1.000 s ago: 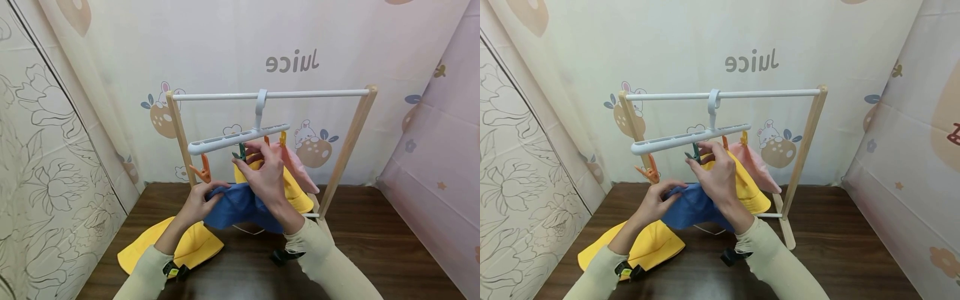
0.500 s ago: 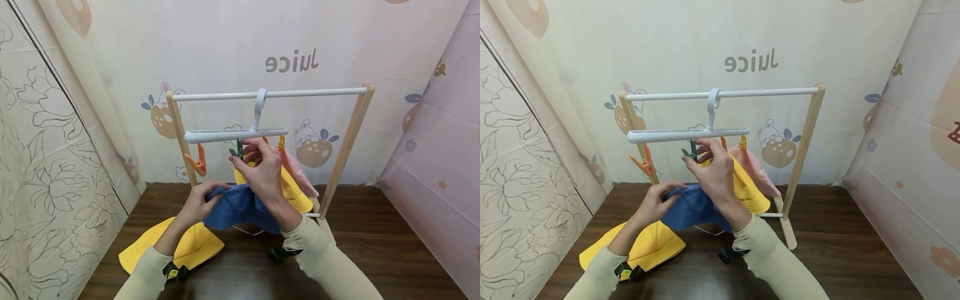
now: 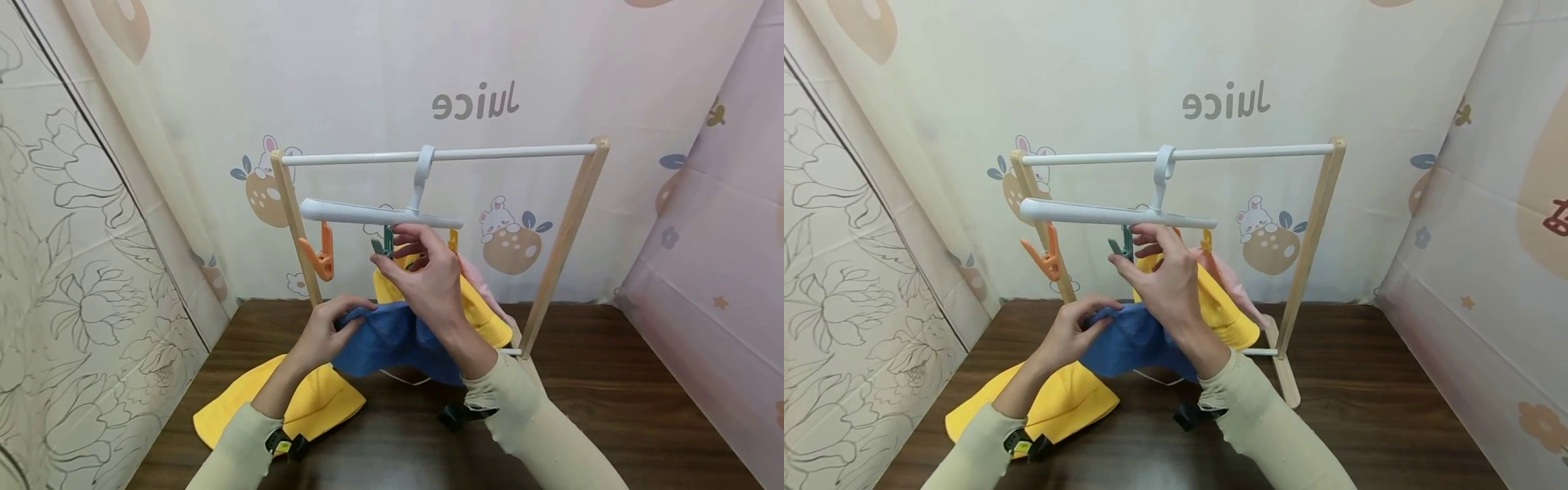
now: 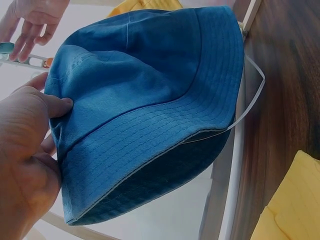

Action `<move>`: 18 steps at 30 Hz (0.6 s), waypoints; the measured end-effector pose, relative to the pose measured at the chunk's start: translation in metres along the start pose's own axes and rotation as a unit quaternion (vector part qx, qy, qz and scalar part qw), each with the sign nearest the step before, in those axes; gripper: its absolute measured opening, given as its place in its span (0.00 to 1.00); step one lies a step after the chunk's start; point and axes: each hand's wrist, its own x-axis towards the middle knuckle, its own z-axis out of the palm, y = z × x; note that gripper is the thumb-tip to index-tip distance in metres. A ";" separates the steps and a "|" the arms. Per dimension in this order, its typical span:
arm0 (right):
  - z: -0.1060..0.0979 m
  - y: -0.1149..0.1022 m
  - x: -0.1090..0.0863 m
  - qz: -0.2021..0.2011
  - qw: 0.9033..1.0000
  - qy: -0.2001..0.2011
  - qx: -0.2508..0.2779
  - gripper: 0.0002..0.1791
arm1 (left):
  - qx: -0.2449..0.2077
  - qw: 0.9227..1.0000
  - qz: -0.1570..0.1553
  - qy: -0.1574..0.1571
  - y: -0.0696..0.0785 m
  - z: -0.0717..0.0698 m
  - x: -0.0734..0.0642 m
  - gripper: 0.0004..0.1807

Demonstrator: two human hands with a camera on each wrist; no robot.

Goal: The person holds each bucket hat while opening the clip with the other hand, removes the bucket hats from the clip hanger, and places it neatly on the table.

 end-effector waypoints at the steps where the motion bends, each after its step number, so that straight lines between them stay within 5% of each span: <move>1: 0.000 0.000 0.000 0.004 1.000 -0.003 0.001 0.28 | 0.000 1.000 -0.001 -0.001 0.000 0.000 0.000 0.15; 18: -0.008 -0.005 -0.008 0.027 0.999 -0.033 0.010 0.30 | 0.002 1.000 -0.008 -0.001 0.002 0.000 0.000 0.15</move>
